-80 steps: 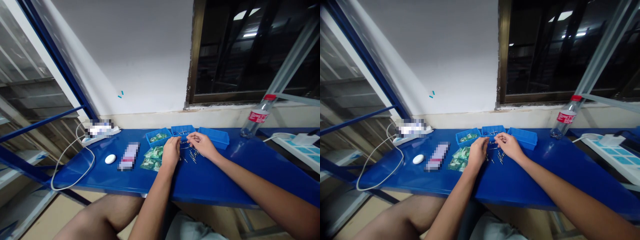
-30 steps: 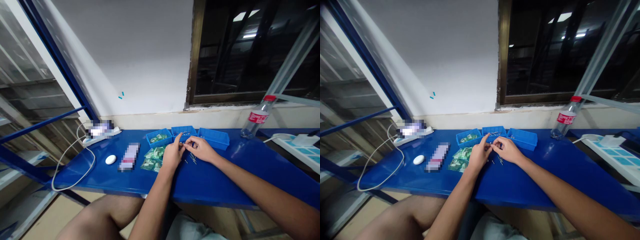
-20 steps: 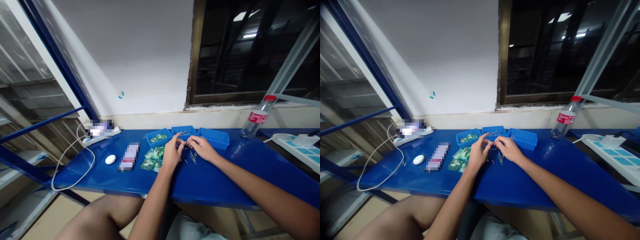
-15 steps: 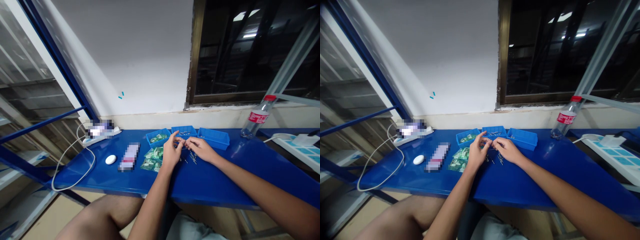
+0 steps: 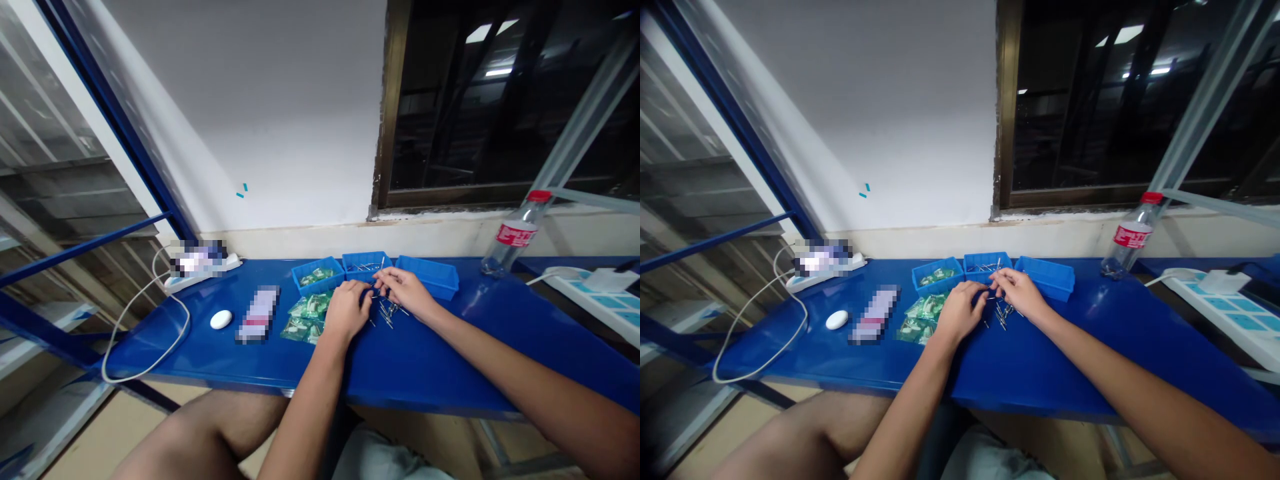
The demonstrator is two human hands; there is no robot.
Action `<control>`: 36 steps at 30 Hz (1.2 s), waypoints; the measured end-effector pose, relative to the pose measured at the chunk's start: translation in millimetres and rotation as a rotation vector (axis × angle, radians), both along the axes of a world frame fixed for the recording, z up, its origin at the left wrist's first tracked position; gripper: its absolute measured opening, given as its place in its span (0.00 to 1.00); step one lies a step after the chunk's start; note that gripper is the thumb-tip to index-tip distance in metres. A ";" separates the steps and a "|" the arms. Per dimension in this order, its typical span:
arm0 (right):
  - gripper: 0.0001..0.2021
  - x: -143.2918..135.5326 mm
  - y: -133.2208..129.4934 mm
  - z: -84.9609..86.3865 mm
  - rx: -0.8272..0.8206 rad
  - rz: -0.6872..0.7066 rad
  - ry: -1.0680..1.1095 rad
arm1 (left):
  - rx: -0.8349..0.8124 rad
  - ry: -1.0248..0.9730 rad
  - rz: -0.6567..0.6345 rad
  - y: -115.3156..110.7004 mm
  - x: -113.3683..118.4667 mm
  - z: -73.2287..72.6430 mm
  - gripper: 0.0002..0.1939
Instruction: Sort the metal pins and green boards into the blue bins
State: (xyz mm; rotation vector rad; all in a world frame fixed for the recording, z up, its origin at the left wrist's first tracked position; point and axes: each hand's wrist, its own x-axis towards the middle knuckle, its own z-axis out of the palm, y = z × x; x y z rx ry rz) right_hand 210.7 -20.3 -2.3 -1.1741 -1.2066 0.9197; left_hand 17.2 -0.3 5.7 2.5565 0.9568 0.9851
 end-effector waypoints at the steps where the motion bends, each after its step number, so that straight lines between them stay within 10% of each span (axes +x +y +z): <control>1: 0.20 0.7 0.3 0.2 -0.008 -0.019 0.079 | 0.018 0.055 -0.012 -0.6 -0.1 -0.9 0.14; 11: 0.21 3.6 -1.1 4.8 -0.019 -0.098 0.353 | 0.050 0.293 -0.089 -2.5 -0.5 0.2 0.15; 25: 0.25 1.9 12.8 3.3 -0.172 0.086 0.014 | 0.103 0.267 -0.038 2.8 3.9 -5.3 0.10; 36: 0.12 5.0 -3.6 3.9 0.237 -0.027 -0.588 | -0.024 -0.077 0.024 4.6 3.1 -4.6 0.10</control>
